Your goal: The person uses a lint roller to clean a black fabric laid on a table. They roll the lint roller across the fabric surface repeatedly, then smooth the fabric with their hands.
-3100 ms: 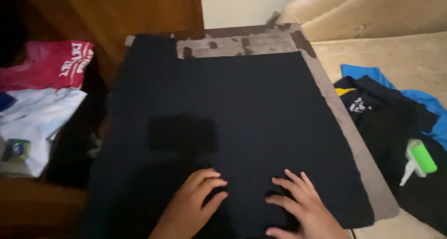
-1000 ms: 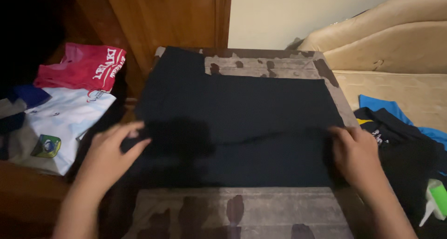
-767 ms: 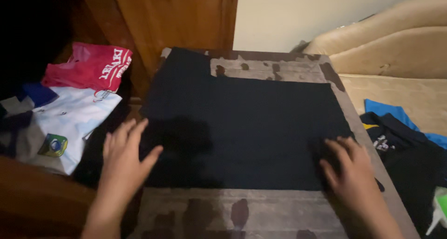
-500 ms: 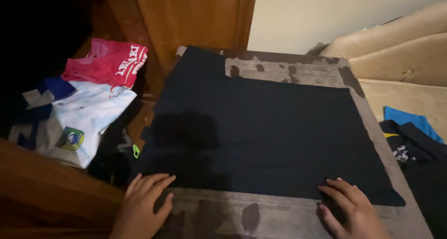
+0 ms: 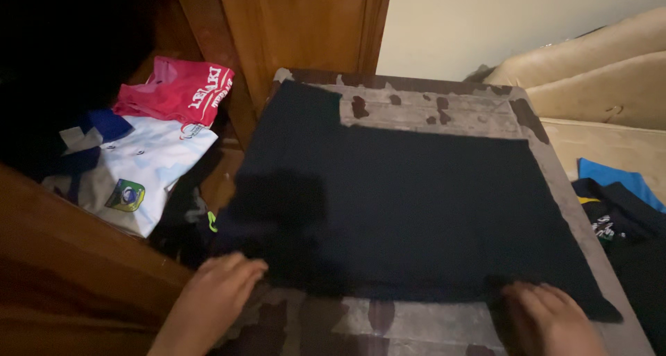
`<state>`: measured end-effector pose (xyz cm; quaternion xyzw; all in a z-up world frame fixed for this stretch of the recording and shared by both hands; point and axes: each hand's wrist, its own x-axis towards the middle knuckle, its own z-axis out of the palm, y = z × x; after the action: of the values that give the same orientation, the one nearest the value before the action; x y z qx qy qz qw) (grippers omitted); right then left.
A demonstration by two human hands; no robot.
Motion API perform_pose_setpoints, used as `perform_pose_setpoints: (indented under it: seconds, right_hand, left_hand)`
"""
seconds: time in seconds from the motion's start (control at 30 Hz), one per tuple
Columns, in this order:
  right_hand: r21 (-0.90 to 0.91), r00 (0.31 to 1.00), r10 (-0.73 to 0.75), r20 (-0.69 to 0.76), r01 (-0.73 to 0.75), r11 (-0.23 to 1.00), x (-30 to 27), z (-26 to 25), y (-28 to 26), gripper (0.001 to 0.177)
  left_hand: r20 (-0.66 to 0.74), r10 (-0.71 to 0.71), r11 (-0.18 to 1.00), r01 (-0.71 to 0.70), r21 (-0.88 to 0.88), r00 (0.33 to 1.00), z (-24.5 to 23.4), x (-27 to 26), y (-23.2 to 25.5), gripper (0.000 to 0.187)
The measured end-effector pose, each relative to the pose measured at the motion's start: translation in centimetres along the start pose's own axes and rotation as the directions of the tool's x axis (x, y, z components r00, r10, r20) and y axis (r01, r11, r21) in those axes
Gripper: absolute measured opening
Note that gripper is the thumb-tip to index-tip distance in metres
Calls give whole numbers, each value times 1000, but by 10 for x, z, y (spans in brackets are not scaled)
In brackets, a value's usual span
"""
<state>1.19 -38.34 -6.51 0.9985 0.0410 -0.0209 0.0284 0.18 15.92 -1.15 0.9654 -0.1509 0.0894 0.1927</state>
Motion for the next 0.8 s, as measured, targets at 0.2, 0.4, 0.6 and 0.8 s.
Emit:
perform_pose_setpoints:
  seconds: [0.2,0.4,0.6,0.8]
  right_hand:
    - [10,990,-129,62,128,992,-22,53,36,30]
    - [250,977,-162,-141,193,949,-15,16,-15,30]
    - [390,891,-416,-181,454,801,3,-68,-123,34]
    - [457,799,-537,-270,597,659,30,-111,-207,24]
  left_hand:
    - [518,-383,888,458,-20,765,-21,-15,16,29]
    - [224,-343,938,346,26,912,-23,15,32,32]
    - [-249,140,963,-74,258,958,-15,40,29,47]
    - [-189,-334,938,345,26,923,-8,45,29,38]
